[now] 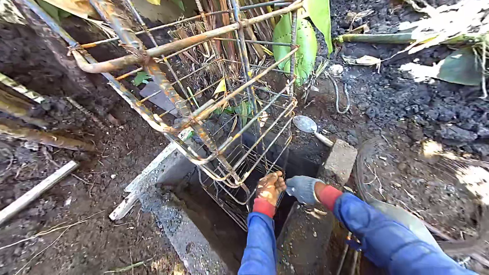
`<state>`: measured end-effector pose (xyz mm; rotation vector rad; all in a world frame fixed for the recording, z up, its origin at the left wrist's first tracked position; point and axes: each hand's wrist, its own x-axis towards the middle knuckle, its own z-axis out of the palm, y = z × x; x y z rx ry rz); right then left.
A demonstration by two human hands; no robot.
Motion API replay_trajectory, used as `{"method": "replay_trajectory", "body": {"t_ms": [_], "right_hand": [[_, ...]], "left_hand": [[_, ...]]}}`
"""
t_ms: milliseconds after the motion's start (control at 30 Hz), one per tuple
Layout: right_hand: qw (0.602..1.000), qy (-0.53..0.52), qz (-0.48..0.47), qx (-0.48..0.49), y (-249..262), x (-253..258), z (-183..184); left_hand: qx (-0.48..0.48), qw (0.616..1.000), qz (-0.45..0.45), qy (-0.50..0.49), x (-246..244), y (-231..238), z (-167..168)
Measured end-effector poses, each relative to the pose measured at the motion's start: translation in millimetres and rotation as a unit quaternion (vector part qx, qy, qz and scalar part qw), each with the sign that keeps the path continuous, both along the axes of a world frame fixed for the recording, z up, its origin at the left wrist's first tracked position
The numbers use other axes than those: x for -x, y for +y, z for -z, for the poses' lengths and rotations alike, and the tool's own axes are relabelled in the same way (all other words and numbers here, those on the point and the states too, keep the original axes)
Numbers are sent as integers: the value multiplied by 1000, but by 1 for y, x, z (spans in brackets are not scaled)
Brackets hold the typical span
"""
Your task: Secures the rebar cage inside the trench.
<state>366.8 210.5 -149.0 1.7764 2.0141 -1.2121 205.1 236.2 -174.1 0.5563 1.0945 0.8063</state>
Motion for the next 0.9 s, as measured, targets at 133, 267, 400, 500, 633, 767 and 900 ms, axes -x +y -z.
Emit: {"method": "replay_trajectory", "body": {"t_ms": [133,267,400,500,633,767,900], "right_hand": [[997,61,-8,-49,-10,-9,17],[995,66,-52,-61,-11,1,11],[997,6,-10,-71,-26,6,-36],[982,-35,70,-169,-59,-16,-112],[876,101,309,-357,-143,-106,-145],[879,-143,420,-174,-249,-153,-68],[925,-122,358,38,-323,-121,38]], "left_hand": [[33,987,-6,157,-8,-4,-5],[9,978,-46,202,-26,-5,11],[-22,955,-76,284,-46,1,0],[-43,938,-9,343,-40,-14,-4],[-86,923,3,374,-32,-21,1],[-68,921,3,384,-33,-13,10],[-84,958,-10,274,-20,-22,8]]}}
